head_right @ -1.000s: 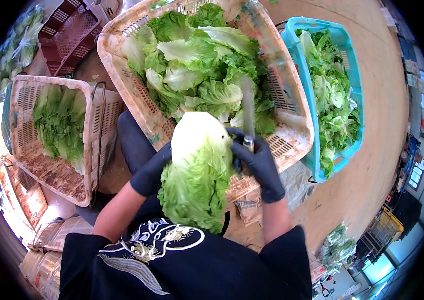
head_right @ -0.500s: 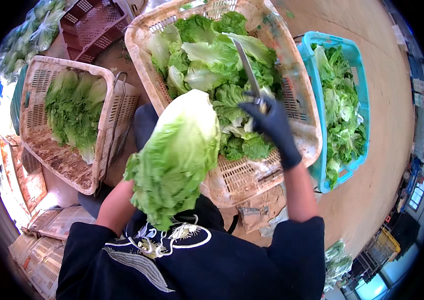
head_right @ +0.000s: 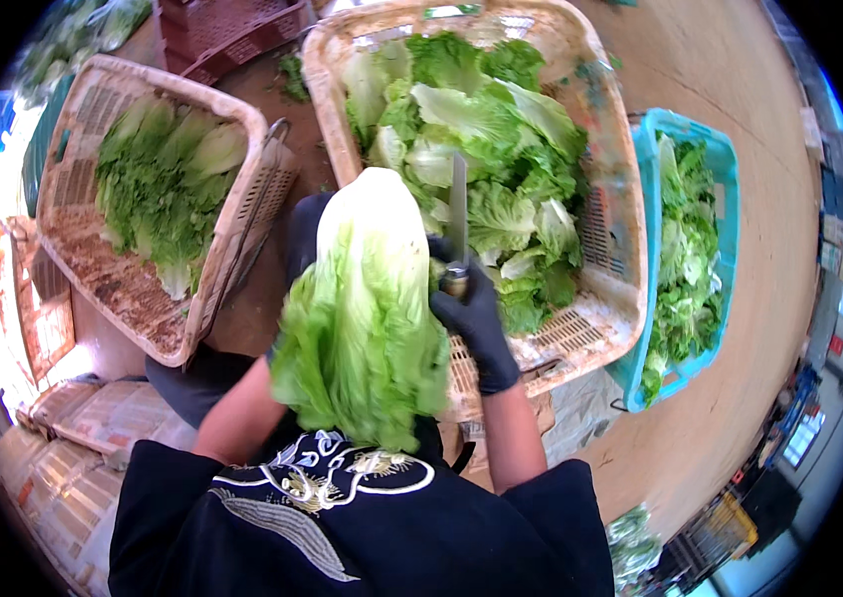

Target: The person selects heads of lettuce from a bin, trims the stem ends and removes outer leaves with a knife, and places the cleaned lettuce into a different bin.

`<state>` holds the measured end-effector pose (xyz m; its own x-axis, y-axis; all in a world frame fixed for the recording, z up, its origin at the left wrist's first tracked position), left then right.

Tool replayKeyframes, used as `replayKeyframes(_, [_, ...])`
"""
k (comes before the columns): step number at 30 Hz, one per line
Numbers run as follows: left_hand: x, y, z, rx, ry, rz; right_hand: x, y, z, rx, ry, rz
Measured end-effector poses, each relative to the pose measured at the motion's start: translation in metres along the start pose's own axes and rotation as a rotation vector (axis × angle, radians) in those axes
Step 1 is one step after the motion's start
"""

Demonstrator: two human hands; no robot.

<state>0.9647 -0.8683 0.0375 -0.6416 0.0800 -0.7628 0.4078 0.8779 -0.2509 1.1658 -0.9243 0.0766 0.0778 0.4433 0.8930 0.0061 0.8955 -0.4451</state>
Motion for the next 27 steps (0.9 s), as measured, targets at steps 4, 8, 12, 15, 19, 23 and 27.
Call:
replayKeyframes(4, [-0.016, -0.066, 0.02, 0.115, -2.176, -0.495, 0.045, 0.005, -0.003, -0.039, -0.084, 0.162])
replayKeyframes(8, [-0.036, -0.06, -0.011, 0.201, -1.666, -0.226, 0.049, 0.017, 0.005, 0.076, -0.203, 0.172])
replayKeyframes(12, [-0.043, -0.063, -0.029, 0.266, -1.722, -0.105, 0.068, 0.008, -0.005, 0.149, -0.292, 0.173])
replayKeyframes(15, [-0.017, -0.057, 0.0, 0.495, -2.009, -0.51, 0.085, 0.003, -0.004, 0.205, -0.383, 0.245])
replayKeyframes(19, [-0.019, -0.048, 0.017, 0.676, -2.081, -0.48, 0.119, -0.01, -0.006, 0.214, -0.514, 0.274])
replayKeyframes(23, [-0.041, -0.056, -0.003, 0.637, -2.241, -0.341, 0.124, -0.02, -0.013, 0.29, -0.63, 0.175])
replayKeyframes(27, [-0.035, -0.052, -0.001, 0.628, -2.029, -0.323, 0.139, -0.022, -0.023, 0.39, -0.705, 0.276])
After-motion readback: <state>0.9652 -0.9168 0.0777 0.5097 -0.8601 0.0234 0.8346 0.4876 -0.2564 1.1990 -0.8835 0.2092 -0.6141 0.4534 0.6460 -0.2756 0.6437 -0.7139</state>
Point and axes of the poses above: each hand's wrist, its own y-axis towards the middle knuckle, its own z-axis out of the palm, x = y × z, the point moved 2 cm from there along y, towards the middle knuckle, and after that the axes turned 9 degrees about z, right-handed, at the moved point
